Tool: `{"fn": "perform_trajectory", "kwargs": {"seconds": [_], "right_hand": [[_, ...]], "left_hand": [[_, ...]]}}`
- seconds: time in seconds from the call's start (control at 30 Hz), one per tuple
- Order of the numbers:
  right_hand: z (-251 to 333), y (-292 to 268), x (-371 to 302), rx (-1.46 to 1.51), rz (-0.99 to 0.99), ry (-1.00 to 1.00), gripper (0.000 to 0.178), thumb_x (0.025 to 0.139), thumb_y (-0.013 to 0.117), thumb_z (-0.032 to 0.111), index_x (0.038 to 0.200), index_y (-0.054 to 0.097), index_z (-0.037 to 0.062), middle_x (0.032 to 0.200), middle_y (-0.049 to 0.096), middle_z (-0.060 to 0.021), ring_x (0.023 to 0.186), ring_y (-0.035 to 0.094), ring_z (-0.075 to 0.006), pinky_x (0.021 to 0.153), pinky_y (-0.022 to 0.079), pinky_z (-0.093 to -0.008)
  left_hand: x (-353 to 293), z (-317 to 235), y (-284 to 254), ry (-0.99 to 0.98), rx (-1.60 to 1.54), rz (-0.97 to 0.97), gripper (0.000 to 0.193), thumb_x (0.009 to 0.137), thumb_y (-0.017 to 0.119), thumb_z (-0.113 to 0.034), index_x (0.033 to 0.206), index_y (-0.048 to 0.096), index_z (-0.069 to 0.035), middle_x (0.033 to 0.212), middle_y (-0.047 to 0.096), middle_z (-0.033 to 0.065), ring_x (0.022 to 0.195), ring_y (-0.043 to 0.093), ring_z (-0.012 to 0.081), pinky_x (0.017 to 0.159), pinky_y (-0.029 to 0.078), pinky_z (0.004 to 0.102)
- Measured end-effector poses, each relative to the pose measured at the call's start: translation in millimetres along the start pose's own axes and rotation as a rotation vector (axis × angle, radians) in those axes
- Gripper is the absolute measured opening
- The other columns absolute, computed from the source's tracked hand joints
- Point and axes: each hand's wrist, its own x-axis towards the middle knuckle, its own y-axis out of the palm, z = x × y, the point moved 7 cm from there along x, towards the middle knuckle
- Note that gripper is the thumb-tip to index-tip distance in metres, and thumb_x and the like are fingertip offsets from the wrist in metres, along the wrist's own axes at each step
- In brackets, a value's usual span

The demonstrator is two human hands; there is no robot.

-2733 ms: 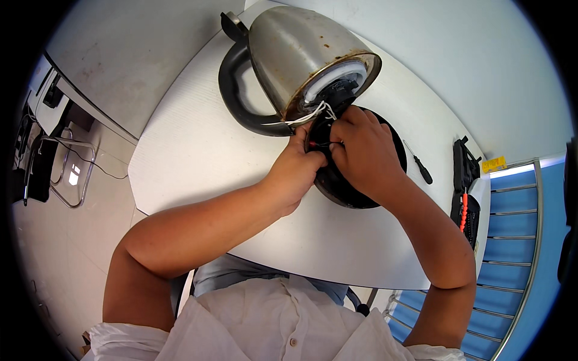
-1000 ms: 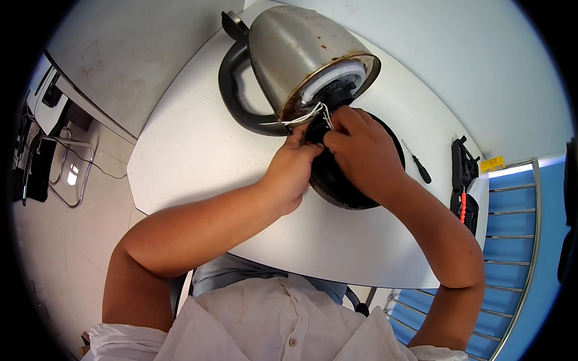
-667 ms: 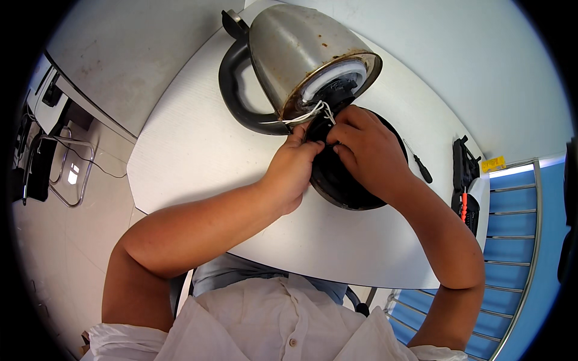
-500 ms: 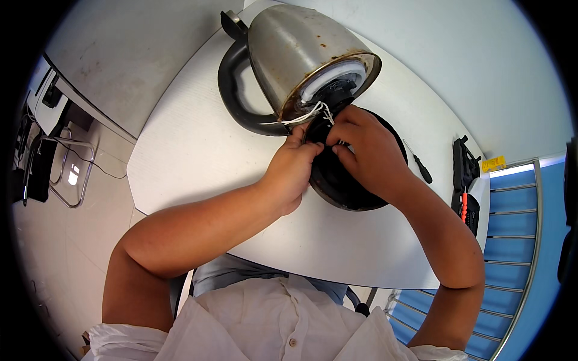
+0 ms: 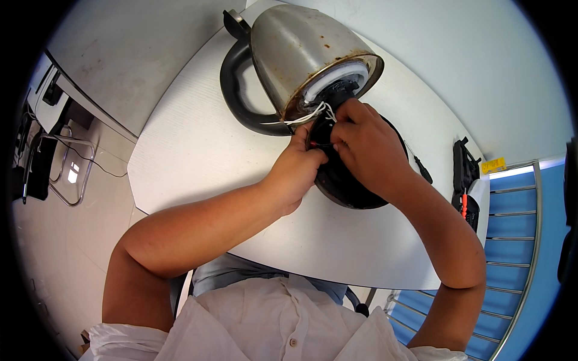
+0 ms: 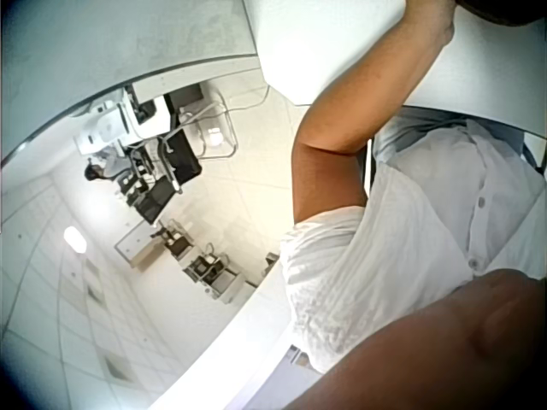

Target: The person disassembles a stainless steel electric kettle, removes the base, and manipulates internal wires and components. They use a screwdriver to adjust parts inside the kettle and repeatedly reposition the base and kettle body while working on the wiring.

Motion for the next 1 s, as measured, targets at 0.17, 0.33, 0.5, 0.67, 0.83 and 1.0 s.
{"fn": "perform_trajectory", "kwargs": {"seconds": [0.17, 0.33, 0.5, 0.67, 0.83, 1.0], "right_hand": [[4.8, 2.8, -6.9, -0.130, -0.129, -0.142, 0.006, 0.072, 0.061, 0.010, 0.077, 0.060, 0.0078, 0.093, 0.051, -0.0026, 0.087, 0.053, -0.0194, 0.070, 0.045, -0.0324], [4.3, 0.4, -8.1, -0.105, -0.128, -0.132, 0.005, 0.071, 0.061, 0.011, 0.076, 0.060, 0.0095, 0.091, 0.050, -0.0018, 0.086, 0.053, -0.0189, 0.070, 0.044, -0.0320], [9.5, -3.8, -7.1, -0.143, -0.144, -0.157, 0.006, 0.069, 0.062, 0.013, 0.074, 0.060, 0.0102, 0.090, 0.050, -0.0008, 0.085, 0.051, -0.0185, 0.070, 0.043, -0.0316], [15.8, -3.1, -6.9, -0.230, -0.193, -0.255, 0.005, 0.068, 0.061, 0.014, 0.073, 0.060, 0.0109, 0.086, 0.050, -0.0002, 0.083, 0.050, -0.0185, 0.068, 0.041, -0.0314], [19.0, -3.9, -7.4, -0.248, -0.210, -0.317, 0.004, 0.068, 0.059, 0.014, 0.072, 0.059, 0.0115, 0.084, 0.050, 0.0005, 0.081, 0.048, -0.0181, 0.067, 0.039, -0.0315], [20.4, 0.8, -4.7, -0.260, -0.164, -0.283, 0.006, 0.068, 0.061, 0.014, 0.073, 0.060, 0.0109, 0.085, 0.051, 0.0009, 0.081, 0.048, -0.0182, 0.067, 0.039, -0.0313]], "left_hand": [[6.5, 4.9, -2.6, 0.040, -0.052, 0.026, 0.064, 0.082, 0.045, 0.002, 0.141, 0.031, -0.018, 0.114, 0.050, 0.0029, 0.099, 0.049, 0.0116, 0.082, 0.042, 0.0254], [4.0, 2.2, -1.1, 0.037, -0.035, 0.025, 0.062, 0.081, 0.045, 0.002, 0.139, 0.033, -0.017, 0.110, 0.049, 0.0033, 0.097, 0.049, 0.0121, 0.082, 0.042, 0.0261], [5.0, 3.3, -1.1, 0.034, -0.048, 0.032, 0.060, 0.081, 0.045, 0.002, 0.137, 0.034, -0.017, 0.107, 0.049, 0.0029, 0.096, 0.048, 0.0119, 0.082, 0.043, 0.0265], [4.9, 3.6, -0.8, 0.031, -0.052, 0.036, 0.059, 0.081, 0.045, 0.003, 0.135, 0.035, -0.017, 0.111, 0.049, 0.0033, 0.100, 0.048, 0.0122, 0.084, 0.042, 0.0271], [8.1, 5.3, -2.9, 0.054, -0.035, 0.043, 0.058, 0.081, 0.045, 0.002, 0.135, 0.035, -0.018, 0.113, 0.049, 0.0039, 0.102, 0.049, 0.0128, 0.085, 0.043, 0.0278], [7.8, 4.9, -3.1, 0.047, -0.025, 0.041, 0.059, 0.080, 0.045, 0.002, 0.134, 0.035, -0.018, 0.113, 0.049, 0.0042, 0.101, 0.049, 0.0132, 0.085, 0.043, 0.0277]]}}
